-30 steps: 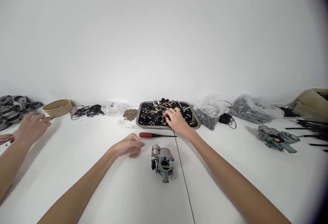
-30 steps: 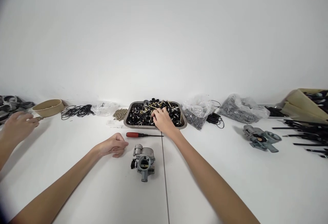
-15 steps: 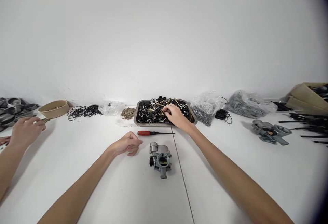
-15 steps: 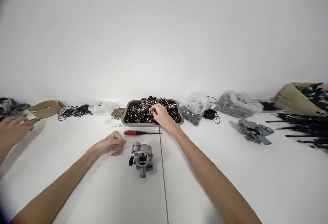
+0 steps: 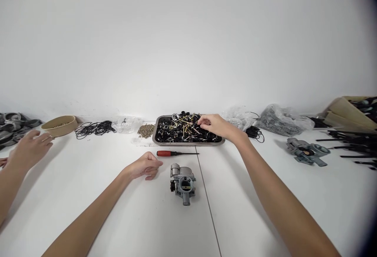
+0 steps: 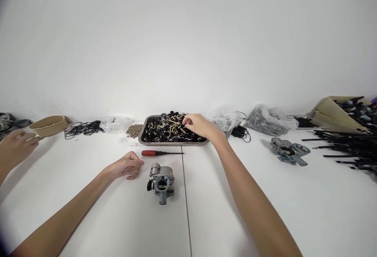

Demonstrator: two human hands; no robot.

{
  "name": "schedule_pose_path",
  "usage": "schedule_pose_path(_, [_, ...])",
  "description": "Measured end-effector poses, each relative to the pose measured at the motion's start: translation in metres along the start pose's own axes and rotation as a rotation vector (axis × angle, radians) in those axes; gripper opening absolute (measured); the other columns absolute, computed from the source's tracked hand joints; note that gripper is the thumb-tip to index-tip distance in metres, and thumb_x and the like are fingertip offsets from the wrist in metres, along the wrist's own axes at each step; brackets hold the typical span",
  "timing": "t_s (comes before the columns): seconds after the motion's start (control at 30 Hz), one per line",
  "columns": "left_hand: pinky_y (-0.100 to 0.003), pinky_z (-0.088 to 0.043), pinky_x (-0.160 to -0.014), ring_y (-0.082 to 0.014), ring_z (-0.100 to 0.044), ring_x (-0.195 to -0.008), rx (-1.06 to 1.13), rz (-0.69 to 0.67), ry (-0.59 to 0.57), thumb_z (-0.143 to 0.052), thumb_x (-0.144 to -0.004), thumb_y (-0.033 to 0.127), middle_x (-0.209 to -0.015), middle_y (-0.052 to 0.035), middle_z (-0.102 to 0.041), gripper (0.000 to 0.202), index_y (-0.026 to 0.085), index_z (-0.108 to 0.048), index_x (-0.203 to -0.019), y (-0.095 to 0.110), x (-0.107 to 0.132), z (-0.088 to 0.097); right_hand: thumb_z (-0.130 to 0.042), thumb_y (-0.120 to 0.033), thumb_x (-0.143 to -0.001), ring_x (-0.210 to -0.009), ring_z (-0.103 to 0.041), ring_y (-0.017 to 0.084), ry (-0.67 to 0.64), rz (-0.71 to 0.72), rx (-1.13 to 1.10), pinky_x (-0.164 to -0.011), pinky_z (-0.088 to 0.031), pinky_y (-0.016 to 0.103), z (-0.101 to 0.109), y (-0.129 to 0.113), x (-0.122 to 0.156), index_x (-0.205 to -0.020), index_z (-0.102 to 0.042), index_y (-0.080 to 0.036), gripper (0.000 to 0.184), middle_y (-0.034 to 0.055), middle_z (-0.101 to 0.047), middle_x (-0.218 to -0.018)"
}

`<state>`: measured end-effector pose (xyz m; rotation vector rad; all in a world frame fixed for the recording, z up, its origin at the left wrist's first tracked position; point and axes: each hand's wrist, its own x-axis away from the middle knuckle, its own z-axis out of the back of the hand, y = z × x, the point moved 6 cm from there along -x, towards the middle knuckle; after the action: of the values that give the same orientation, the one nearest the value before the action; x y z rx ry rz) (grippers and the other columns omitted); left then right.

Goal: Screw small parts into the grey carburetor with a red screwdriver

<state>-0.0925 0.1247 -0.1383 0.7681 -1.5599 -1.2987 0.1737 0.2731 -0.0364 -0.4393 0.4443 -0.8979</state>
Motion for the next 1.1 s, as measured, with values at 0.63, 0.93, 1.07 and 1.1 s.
schedule_pose_path(0.63, [-0.033, -0.046, -0.095, -0.0160, -0.054, -0.102, -0.586, -0.421, 0.556, -0.066, -0.082, 0.033, -0.109, -0.0054, -0.060, 0.026, 0.024, -0.064, -0.107, 0.026, -0.010, -0.004, -0.051, -0.017, -0.090, -0.110, -0.055, 0.029, 0.039, 0.136, 0.184, -0.105, -0.038, 0.050, -0.064, -0.018, -0.015, -0.093, -0.068, -0.017, 0.017, 0.0114, -0.063, -0.108])
schedule_pose_path(0.93, [-0.050, -0.041, -0.099, -0.0264, -0.049, -0.103, -0.755, -0.360, 0.444, -0.065, -0.081, 0.033, -0.105, -0.0094, -0.060, 0.027, 0.025, -0.070, -0.107, 0.008, -0.021, -0.007, -0.046, -0.017, -0.089, -0.099, -0.060, 0.025, 0.007, 0.068, 0.171, -0.085, -0.048, 0.038, -0.041, -0.003, -0.010, -0.090, -0.065, -0.017, 0.019, 0.0107, -0.063, -0.102])
schedule_pose_path(1.07, [-0.041, -0.044, -0.091, -0.0216, -0.053, -0.094, -0.570, -0.322, 0.416, -0.071, -0.076, 0.034, -0.097, -0.0080, -0.063, 0.020, 0.022, -0.073, -0.092, 0.014, -0.019, -0.001, -0.047, -0.020, -0.088, -0.094, -0.060, 0.024, -0.010, 0.060, 0.174, -0.079, -0.048, 0.035, -0.041, 0.001, -0.010, -0.089, -0.065, -0.018, 0.019, 0.0093, -0.065, -0.098])
schedule_pose_path(1.1, [-0.038, -0.046, -0.087, -0.0202, -0.055, -0.090, -0.499, -0.311, 0.415, -0.072, -0.074, 0.034, -0.096, -0.0079, -0.065, 0.022, 0.021, -0.073, -0.091, 0.016, -0.017, 0.002, -0.047, -0.020, -0.088, -0.094, -0.060, 0.024, -0.007, 0.064, 0.174, -0.079, -0.047, 0.035, -0.042, 0.002, -0.011, -0.089, -0.065, -0.018, 0.019, 0.0091, -0.065, -0.098])
